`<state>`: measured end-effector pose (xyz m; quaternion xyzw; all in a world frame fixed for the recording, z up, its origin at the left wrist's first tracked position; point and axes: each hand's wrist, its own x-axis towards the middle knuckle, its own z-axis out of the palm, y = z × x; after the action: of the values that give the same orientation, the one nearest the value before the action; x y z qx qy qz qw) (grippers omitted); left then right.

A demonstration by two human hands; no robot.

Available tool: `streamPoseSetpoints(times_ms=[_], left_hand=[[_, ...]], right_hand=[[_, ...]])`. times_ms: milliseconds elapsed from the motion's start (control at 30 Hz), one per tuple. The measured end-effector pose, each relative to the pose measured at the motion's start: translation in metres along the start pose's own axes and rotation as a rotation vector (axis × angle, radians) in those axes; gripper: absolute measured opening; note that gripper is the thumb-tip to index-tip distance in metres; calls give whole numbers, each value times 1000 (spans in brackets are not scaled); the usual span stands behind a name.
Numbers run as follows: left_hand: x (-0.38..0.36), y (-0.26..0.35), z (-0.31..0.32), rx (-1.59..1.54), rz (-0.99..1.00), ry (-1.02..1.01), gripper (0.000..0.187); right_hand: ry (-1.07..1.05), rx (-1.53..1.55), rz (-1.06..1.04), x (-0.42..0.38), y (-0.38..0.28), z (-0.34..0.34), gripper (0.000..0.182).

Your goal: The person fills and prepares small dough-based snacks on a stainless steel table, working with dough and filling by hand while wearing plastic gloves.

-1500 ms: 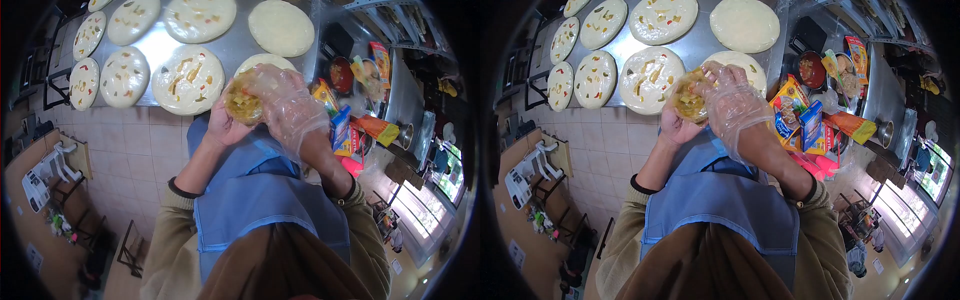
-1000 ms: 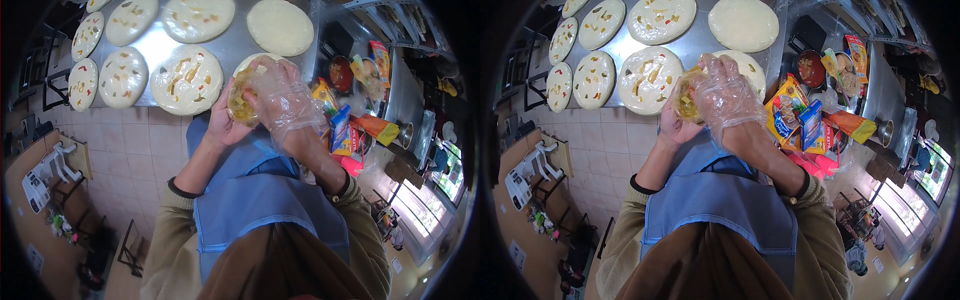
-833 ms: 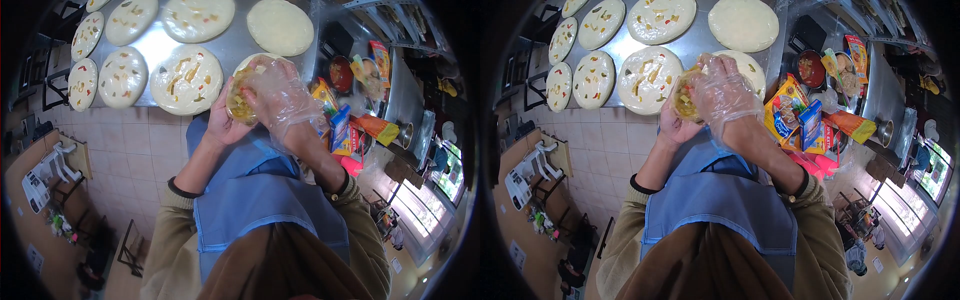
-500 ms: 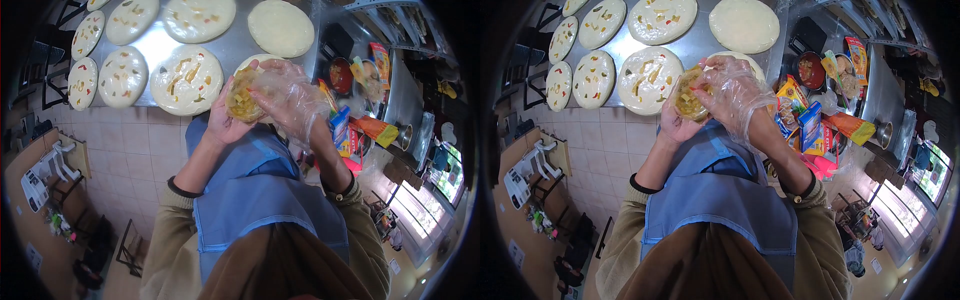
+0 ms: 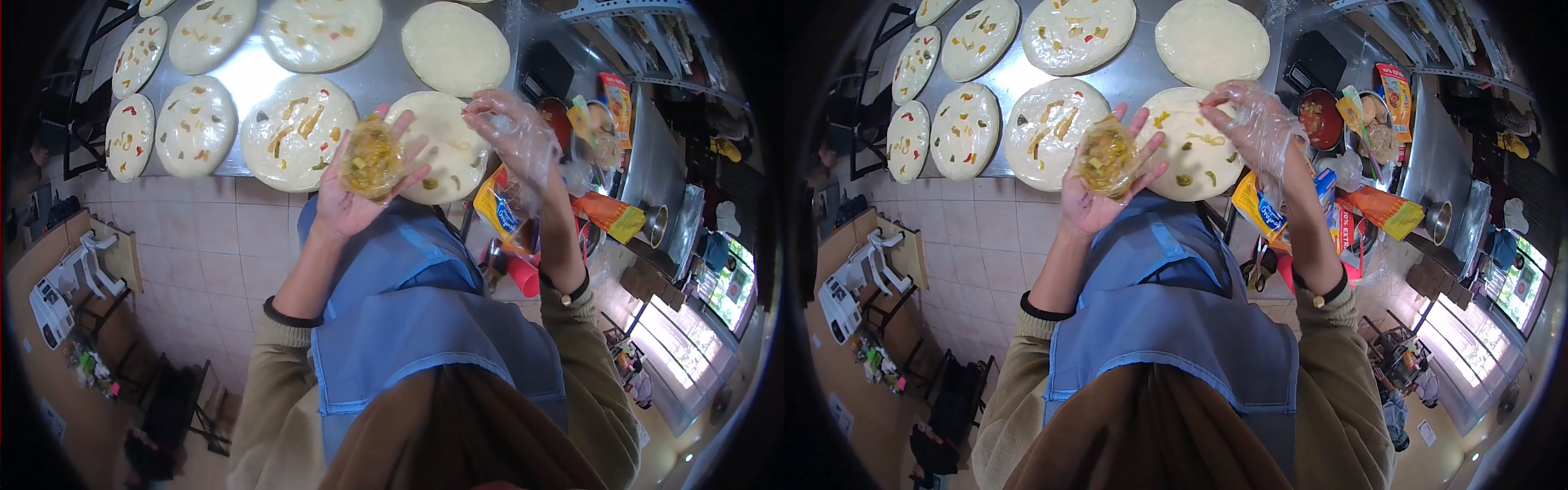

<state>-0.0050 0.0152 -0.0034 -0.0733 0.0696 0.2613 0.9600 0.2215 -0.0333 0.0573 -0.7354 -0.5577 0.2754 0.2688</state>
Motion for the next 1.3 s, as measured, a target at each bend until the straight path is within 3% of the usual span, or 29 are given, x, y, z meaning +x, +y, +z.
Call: streamPoseSetpoints(times_ms=[133,233,333,467,667,800,933,1100,1167,1267,1300], left_hand=[[-10,11,-5,6,52,44,50],[-15,19,-6,27,82,42,51],[-18,26,-7,22,107,23,51],[-21,33,-3,18,153,31,52],[-24,45,4,0,222,38,52],[-22,56,9,12,266,43,53],[-18,66,11,-17,273,33,53],[-8,72,20,-15,251,7,54],[-4,71,24,-1,231,9,54],[4,67,12,-180,123,-186,51],[6,64,17,-141,127,-71,50]], right_hand=[[-18,-100,101,6,64,21,20],[-55,49,183,21,82,43,21],[-26,-83,2,60,73,55,22],[-15,-42,-40,133,74,84,25],[-13,-256,-111,209,21,101,20],[-25,-634,-210,240,29,124,23],[206,-537,-433,229,10,117,22],[-41,-165,-549,151,-92,52,14],[-83,-290,-664,112,-122,37,14],[-149,-389,-602,75,-134,41,30],[-144,-449,-575,71,-131,43,31]])
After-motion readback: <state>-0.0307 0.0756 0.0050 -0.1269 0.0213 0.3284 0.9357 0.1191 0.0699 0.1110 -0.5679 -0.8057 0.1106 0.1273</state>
